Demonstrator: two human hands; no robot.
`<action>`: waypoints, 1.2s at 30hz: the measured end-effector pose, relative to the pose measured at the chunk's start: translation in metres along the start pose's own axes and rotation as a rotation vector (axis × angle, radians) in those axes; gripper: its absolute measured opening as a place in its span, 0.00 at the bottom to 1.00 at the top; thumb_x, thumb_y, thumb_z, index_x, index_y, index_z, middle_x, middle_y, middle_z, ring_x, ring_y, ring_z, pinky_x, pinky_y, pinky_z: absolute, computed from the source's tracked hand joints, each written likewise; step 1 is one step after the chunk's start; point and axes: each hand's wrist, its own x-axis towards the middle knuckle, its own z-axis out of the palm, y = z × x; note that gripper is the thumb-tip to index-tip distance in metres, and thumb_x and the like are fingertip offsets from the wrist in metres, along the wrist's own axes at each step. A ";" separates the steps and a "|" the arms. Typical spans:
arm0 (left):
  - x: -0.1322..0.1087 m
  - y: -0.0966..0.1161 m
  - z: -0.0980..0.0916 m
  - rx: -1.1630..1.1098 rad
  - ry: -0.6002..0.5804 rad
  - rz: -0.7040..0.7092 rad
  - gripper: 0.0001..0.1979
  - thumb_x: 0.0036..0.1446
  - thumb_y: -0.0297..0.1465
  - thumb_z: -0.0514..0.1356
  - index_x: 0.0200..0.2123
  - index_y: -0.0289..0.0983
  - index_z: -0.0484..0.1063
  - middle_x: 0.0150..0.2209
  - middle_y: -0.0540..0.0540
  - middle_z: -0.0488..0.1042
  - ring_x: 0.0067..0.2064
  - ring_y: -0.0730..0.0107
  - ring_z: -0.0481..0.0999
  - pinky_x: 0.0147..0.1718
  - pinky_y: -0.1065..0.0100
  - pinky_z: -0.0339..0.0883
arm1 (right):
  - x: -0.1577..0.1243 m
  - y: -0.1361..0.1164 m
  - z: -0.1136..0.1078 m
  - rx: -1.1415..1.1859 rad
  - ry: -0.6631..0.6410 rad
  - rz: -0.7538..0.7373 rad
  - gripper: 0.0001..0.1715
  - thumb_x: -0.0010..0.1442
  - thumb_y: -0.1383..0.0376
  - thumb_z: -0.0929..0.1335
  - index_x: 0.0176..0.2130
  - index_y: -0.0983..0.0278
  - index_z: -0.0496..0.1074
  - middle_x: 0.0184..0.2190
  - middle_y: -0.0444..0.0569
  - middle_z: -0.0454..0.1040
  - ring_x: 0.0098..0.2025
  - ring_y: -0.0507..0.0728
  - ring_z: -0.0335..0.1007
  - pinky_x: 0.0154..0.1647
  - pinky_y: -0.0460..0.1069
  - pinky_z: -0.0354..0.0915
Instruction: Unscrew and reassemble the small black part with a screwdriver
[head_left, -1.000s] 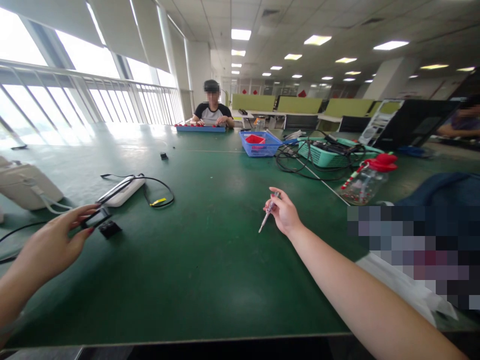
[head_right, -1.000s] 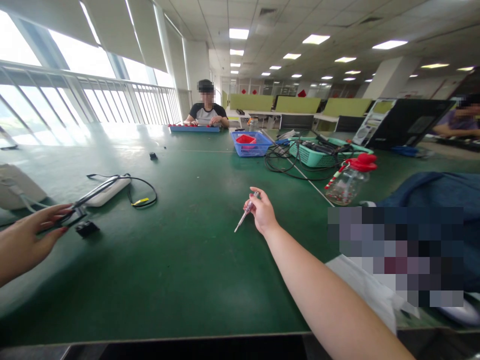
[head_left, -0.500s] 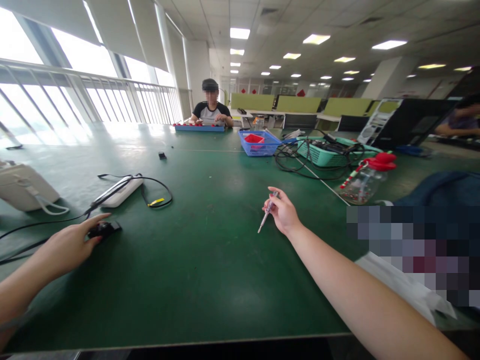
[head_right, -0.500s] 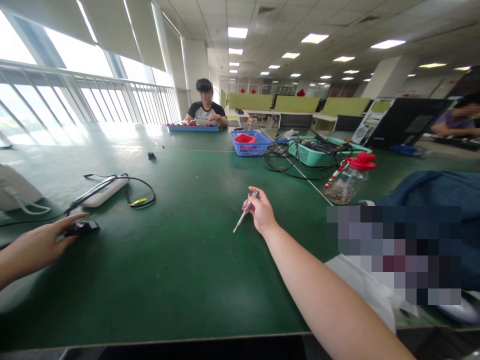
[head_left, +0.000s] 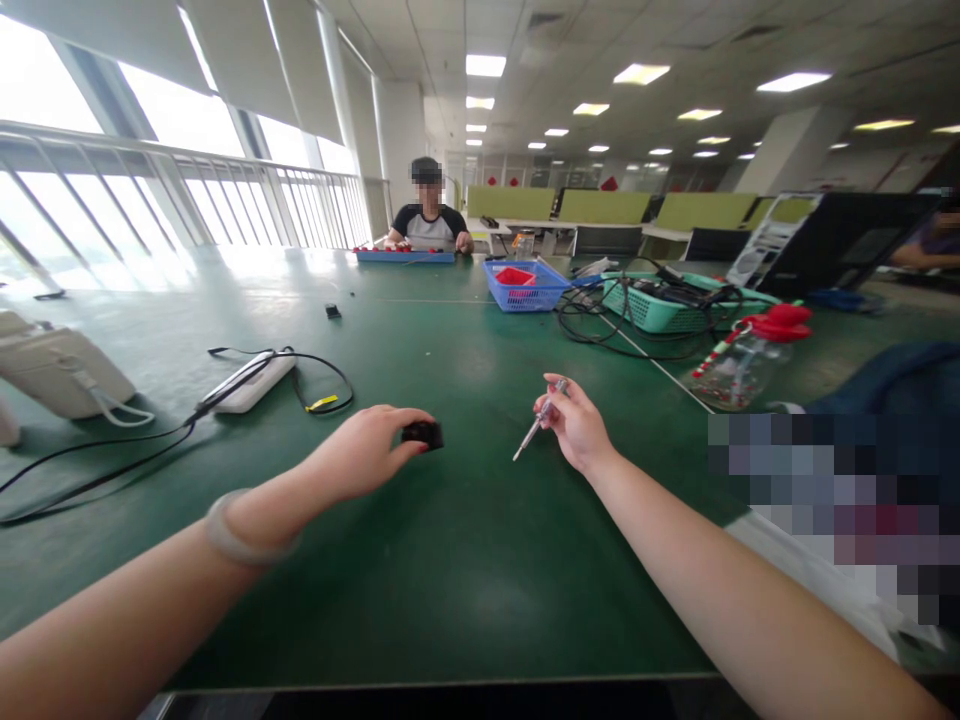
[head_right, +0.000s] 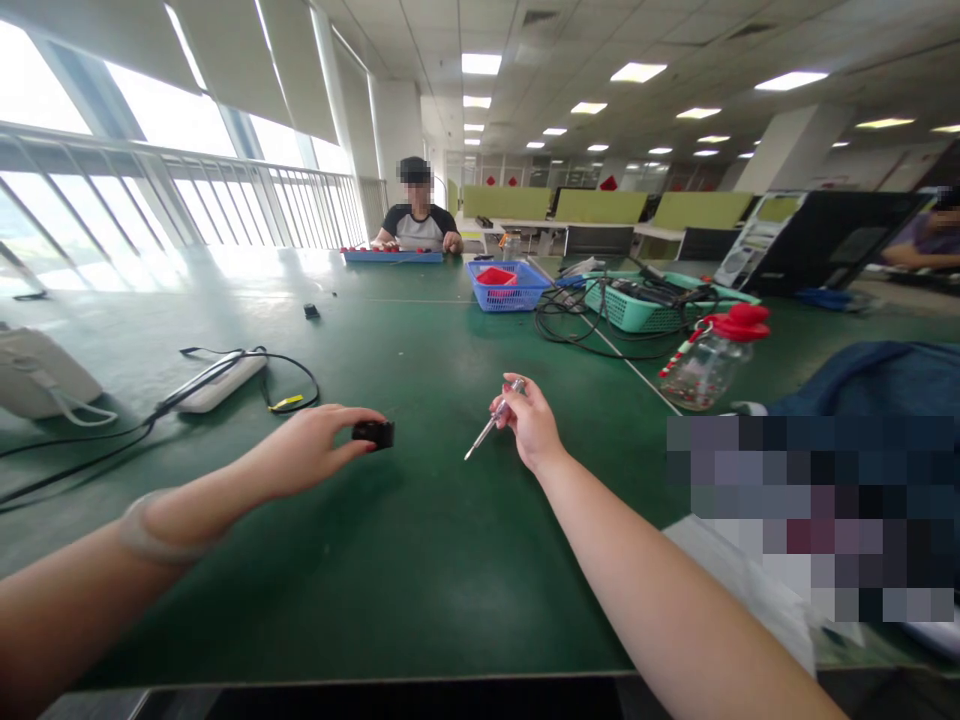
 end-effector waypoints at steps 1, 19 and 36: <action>0.013 0.011 0.008 -0.016 -0.002 0.039 0.19 0.58 0.38 0.55 0.51 0.44 0.72 0.47 0.48 0.77 0.47 0.59 0.75 0.49 0.62 0.67 | -0.002 -0.002 0.001 -0.004 -0.013 -0.014 0.21 0.49 0.59 0.73 0.41 0.61 0.65 0.21 0.41 0.73 0.20 0.49 0.63 0.20 0.44 0.57; 0.065 0.014 0.079 -0.343 0.047 0.023 0.25 0.47 0.39 0.66 0.50 0.43 0.73 0.45 0.47 0.78 0.46 0.59 0.75 0.49 0.61 0.67 | -0.057 -0.027 0.033 -0.582 -0.457 -0.561 0.09 0.63 0.61 0.64 0.32 0.62 0.65 0.30 0.46 0.69 0.28 0.51 0.65 0.31 0.49 0.63; 0.062 0.014 0.080 -0.294 0.091 0.107 0.18 0.51 0.38 0.63 0.46 0.44 0.74 0.41 0.49 0.78 0.45 0.61 0.73 0.47 0.61 0.67 | -0.069 -0.034 0.048 -1.192 -0.858 -1.127 0.21 0.64 0.55 0.62 0.24 0.63 0.64 0.23 0.46 0.69 0.26 0.52 0.60 0.30 0.49 0.54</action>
